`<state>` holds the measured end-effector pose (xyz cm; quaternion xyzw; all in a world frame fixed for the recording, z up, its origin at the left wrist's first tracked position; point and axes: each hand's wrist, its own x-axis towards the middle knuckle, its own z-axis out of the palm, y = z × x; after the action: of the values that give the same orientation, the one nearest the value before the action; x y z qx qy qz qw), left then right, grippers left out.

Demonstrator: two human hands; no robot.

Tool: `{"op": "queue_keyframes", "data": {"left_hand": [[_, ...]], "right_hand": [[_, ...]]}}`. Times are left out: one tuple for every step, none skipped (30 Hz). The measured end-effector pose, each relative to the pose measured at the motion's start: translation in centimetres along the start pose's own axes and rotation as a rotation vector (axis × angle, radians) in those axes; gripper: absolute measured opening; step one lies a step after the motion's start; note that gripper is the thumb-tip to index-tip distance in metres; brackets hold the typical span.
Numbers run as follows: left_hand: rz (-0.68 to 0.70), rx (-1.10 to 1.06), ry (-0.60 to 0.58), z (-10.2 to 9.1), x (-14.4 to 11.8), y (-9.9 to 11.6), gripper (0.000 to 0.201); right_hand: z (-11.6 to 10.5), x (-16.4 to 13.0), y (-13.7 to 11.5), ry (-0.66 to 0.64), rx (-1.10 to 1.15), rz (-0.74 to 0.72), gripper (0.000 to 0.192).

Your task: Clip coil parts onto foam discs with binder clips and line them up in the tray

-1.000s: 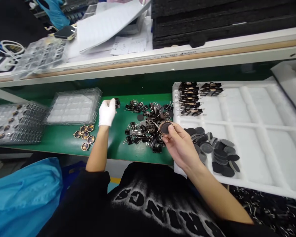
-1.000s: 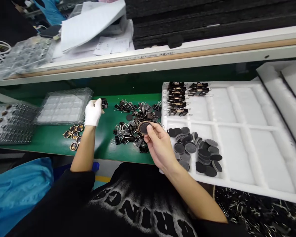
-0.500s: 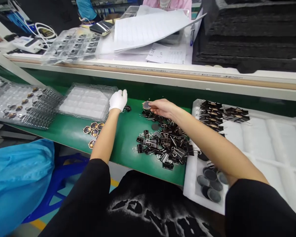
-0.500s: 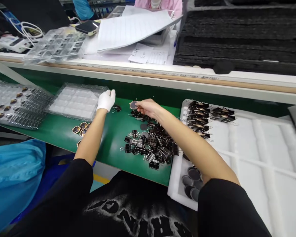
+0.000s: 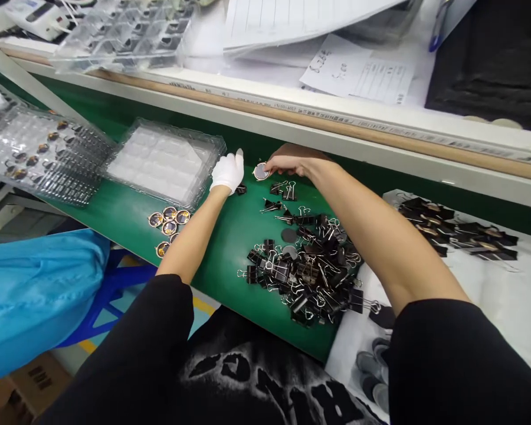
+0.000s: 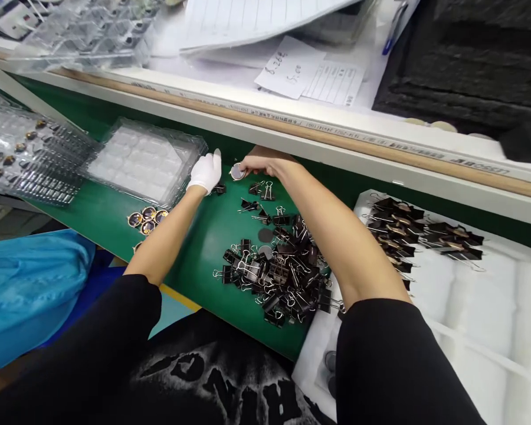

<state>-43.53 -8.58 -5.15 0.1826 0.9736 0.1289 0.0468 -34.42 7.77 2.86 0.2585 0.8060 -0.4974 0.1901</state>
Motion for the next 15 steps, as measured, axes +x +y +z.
{"op": "queue_keyframes", "data": {"left_hand": [[0.016,0.016,-0.009,0.1,0.0,-0.2,0.060],[0.048,0.040,-0.016,0.3,-0.1,-0.4,0.057],[0.092,0.069,-0.020,0.4,-0.2,-0.6,0.055],[0.140,0.097,-0.017,0.6,-0.3,-0.9,0.056],[0.185,0.118,-0.005,0.8,-0.4,-1.2,0.058],[0.216,0.122,0.016,1.1,-0.5,-1.5,0.060],[0.227,0.105,0.042,1.4,-0.6,-1.8,0.060],[0.221,0.066,0.069,1.6,-0.6,-2.1,0.059],[0.210,0.016,0.094,1.9,-0.5,-2.3,0.057],[0.195,-0.040,0.116,2.2,-0.4,-2.5,0.056],[0.178,-0.097,0.136,2.5,-0.2,-2.7,0.055],[0.159,-0.150,0.155,2.7,0.0,-2.9,0.054],[0.143,-0.198,0.167,2.9,0.3,-3.0,0.053],[0.139,-0.245,0.156,3.1,0.5,-3.2,0.051],[0.145,-0.290,0.130,3.3,0.7,-3.3,0.050]], "right_hand": [[0.3,0.4,0.0,0.004,-0.013,-0.016,0.029],[0.6,0.9,0.0,0.004,-0.025,-0.028,0.029],[1.0,1.3,0.1,-0.001,-0.034,-0.035,0.028],[1.4,1.7,0.1,-0.013,-0.040,-0.039,0.028],[1.7,2.1,0.2,-0.025,-0.048,-0.041,0.027],[2.0,2.4,0.3,-0.035,-0.059,-0.046,0.027],[2.3,2.7,0.4,-0.040,-0.075,-0.053,0.027],[2.6,3.0,0.4,-0.038,-0.099,-0.060,0.027],[2.8,3.1,0.5,-0.035,-0.126,-0.066,0.027],[2.9,3.3,0.5,-0.034,-0.153,-0.070,0.026],[3.0,3.3,0.6,-0.033,-0.174,-0.069,0.025],[3.1,3.3,0.6,-0.036,-0.187,-0.064,0.023],[3.2,3.3,0.7,-0.038,-0.195,-0.057,0.021],[3.2,3.2,0.8,-0.035,-0.194,-0.051,0.018],[3.3,3.2,0.9,-0.028,-0.188,-0.046,0.017]]}}
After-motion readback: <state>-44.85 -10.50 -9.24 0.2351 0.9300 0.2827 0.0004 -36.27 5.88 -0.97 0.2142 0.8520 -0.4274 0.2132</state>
